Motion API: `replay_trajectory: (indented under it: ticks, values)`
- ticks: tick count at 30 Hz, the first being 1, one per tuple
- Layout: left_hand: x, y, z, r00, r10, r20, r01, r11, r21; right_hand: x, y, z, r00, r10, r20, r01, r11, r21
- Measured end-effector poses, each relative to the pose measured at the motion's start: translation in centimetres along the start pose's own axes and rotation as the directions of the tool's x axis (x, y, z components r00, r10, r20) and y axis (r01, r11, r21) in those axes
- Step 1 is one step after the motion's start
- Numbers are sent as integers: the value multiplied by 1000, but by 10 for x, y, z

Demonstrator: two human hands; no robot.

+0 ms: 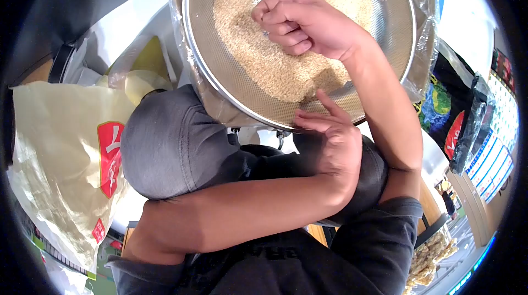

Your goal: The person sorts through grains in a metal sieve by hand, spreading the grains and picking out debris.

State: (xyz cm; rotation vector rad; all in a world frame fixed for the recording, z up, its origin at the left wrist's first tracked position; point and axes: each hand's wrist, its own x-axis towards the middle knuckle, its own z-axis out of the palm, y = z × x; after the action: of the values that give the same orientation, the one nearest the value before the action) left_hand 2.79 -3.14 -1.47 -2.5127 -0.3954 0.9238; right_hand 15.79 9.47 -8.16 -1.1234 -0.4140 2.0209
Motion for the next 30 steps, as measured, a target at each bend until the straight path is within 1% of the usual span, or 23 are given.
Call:
replay_trajectory:
  ticks: [1,3,5,7,8,9,10,11,12,13,14,15,16,17,18,19,21,23,26,27,28,29,30]
  values:
    - [2,1,-2,999,-25,41,22,997,73,0,-1,-2,1000,-6,-12,6,1000,-9]
    - [-3,-7,2,1000,8,-13,-7,1000,26,-1,1,-8,995,-10,96,-6,986,164]
    - [-1,-15,-2,994,107,22,-105,991,-81,-6,-4,-7,998,-15,57,6,988,156]
    - [0,-3,2,998,68,19,-68,998,3,-16,-13,-11,998,-32,55,17,971,240]
    - [-1,0,3,996,88,10,-88,996,-12,-23,-17,-19,992,-103,75,84,972,219]
    - [0,-4,4,994,108,1,-108,994,-28,-32,-27,-23,993,-104,54,91,977,193]
    - [1,-8,3,989,149,3,-149,988,-35,-43,-39,-27,970,-221,-97,235,956,176]
    - [1,-6,5,987,162,-7,-162,987,-19,-54,-49,-30,911,-335,-239,374,917,141]
    - [1,-6,5,987,161,-3,-161,987,-30,-66,-58,-35,831,-433,-348,448,893,-42]
    - [2,-6,4,987,158,6,-158,987,-37,-79,-65,-50,766,-484,-423,489,866,-106]
    - [2,-4,6,989,149,-7,-149,988,-35,-90,-74,-57,679,-495,-542,528,842,-108]
    - [3,-1,9,981,195,-14,-195,980,-31,-99,-81,-62,579,-491,-650,566,817,-113]
    - [3,0,11,970,242,-18,-242,970,-26,-104,-85,-68,574,-500,-649,571,812,-121]
    - [2,-3,9,971,238,-25,-239,971,-21,-108,-86,-76,402,-454,-795,523,826,-208]
    - [1,-9,7,970,243,-23,-244,969,-27,-110,-86,-79,201,-403,-893,457,845,-278]
    - [1,-12,6,968,249,-19,-250,968,-34,-112,-86,-81,199,-407,-892,459,842,-282]
    - [1,-14,5,963,270,-11,-270,963,-18,-115,-85,-84,112,-386,-916,383,867,-319]
    - [1,-15,6,956,294,5,-294,956,-6,-119,-81,-95,106,-385,-917,364,873,-325]
    - [2,-11,8,952,302,-48,-303,953,-12,-118,-80,-94,81,-386,-919,358,872,-335]
    - [3,-9,6,971,239,-26,-240,970,-32,-114,-78,-93,68,-388,-919,374,864,-337]
    - [3,-6,5,985,174,5,-174,984,-48,-115,-76,-96,98,-426,-899,411,840,-353]
    - [2,-3,6,985,171,26,-170,984,-49,-112,-72,-99,131,-463,-877,451,816,-363]
    - [2,0,6,989,144,14,-145,989,14,-106,-71,-90,150,-517,-843,451,794,-407]
